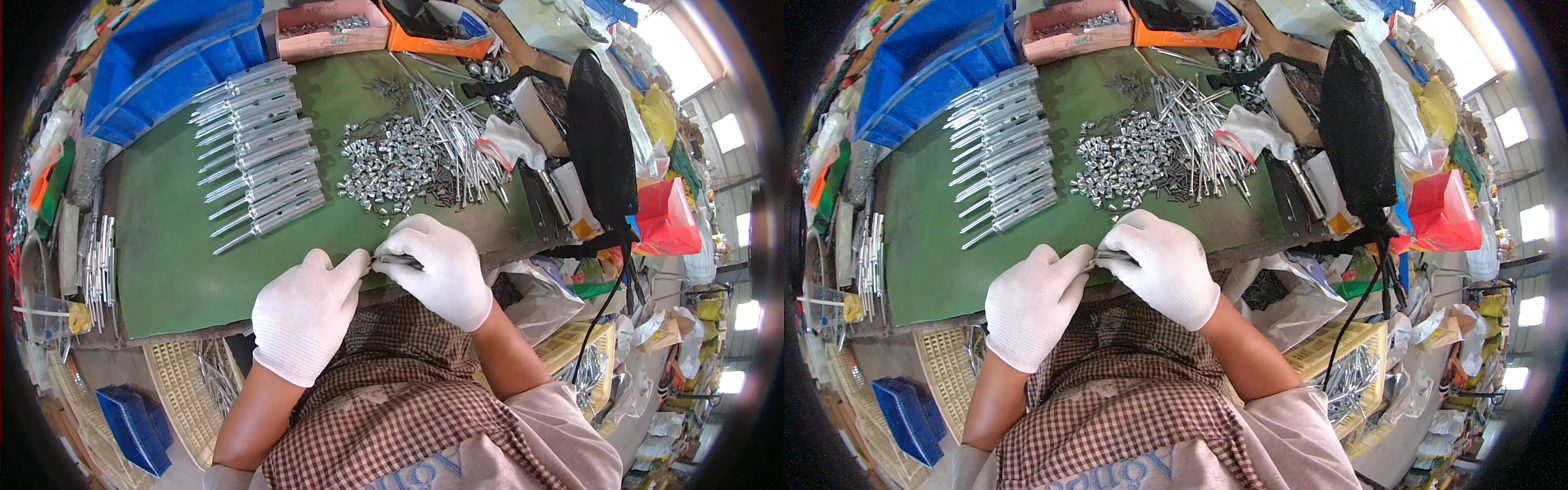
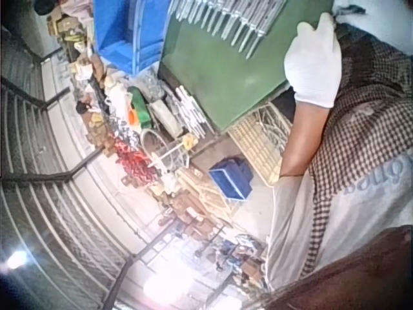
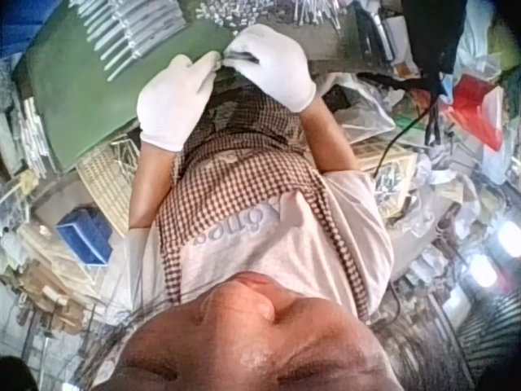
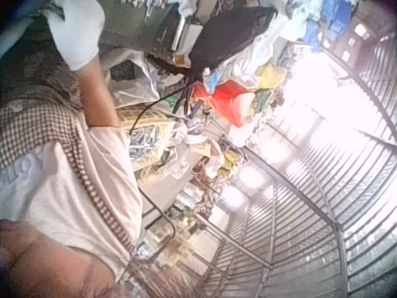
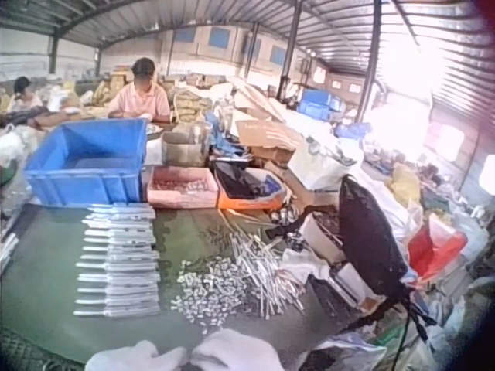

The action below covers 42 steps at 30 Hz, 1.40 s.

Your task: The person assembles metal components by picking up cylindrical metal tubes and inserting small metal fittings and pins into them by hand.

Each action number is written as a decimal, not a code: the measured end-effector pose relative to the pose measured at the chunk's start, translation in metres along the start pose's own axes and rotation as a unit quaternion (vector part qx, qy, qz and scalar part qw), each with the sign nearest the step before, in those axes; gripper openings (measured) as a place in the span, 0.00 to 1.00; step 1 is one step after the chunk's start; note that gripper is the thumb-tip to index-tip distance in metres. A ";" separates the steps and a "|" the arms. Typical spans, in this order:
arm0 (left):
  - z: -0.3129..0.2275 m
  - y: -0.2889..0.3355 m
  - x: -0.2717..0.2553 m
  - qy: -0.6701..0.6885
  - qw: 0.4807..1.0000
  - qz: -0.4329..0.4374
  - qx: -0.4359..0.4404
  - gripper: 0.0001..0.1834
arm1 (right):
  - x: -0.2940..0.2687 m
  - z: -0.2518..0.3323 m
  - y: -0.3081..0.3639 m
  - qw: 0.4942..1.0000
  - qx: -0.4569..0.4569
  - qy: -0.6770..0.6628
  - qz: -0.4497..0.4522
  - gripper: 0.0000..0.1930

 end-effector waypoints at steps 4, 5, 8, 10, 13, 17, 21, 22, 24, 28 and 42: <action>0.002 0.001 0.002 0.003 1.000 -0.005 0.005 0.11 | 0.003 0.004 0.003 0.999 -0.026 0.040 -0.018 0.06; 0.002 0.001 0.001 0.003 1.000 -0.006 0.005 0.11 | 0.005 0.004 0.003 0.998 -0.026 0.064 -0.013 0.06; 0.003 0.001 0.001 0.011 1.000 -0.003 0.000 0.11 | 0.003 0.007 0.002 0.997 -0.017 0.068 -0.012 0.06; 0.002 0.001 0.002 0.018 1.000 0.000 -0.002 0.11 | -0.002 0.008 0.002 0.999 -0.005 0.052 -0.017 0.06; 0.001 0.000 0.001 -0.007 0.999 -0.030 0.031 0.09 | -0.012 -0.004 -0.009 0.990 0.097 0.052 -0.092 0.05; 0.003 0.000 0.002 0.005 1.000 0.004 -0.006 0.10 | -0.006 -0.007 -0.022 0.981 0.140 0.126 -0.055 0.19; 0.002 0.000 0.002 0.020 1.000 -0.007 0.002 0.09 | -0.004 0.002 -0.020 0.982 0.125 0.141 -0.010 0.16; 0.003 0.000 0.002 0.020 1.000 -0.007 0.001 0.09 | -0.006 0.001 -0.019 0.982 0.124 0.141 -0.009 0.16; 0.003 -0.001 0.002 0.013 1.000 -0.003 0.003 0.09 | -0.008 0.000 -0.018 0.986 0.085 0.147 -0.006 0.11; 0.002 0.000 0.001 0.001 1.000 -0.003 -0.001 0.09 | -0.006 -0.001 -0.021 0.984 0.071 0.166 0.000 0.06; 0.003 -0.001 0.000 0.022 1.000 -0.009 0.017 0.09 | -0.021 -0.010 0.005 0.987 0.066 0.138 -0.046 0.04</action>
Point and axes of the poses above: each hand's wrist, its own y-axis away from the middle knuckle, its own x-axis out of the palm, z = x × y, the point moved 3 cm from there along -y, towards the middle knuckle, and after that the axes turned 15 degrees about z, right-handed, at the moved point
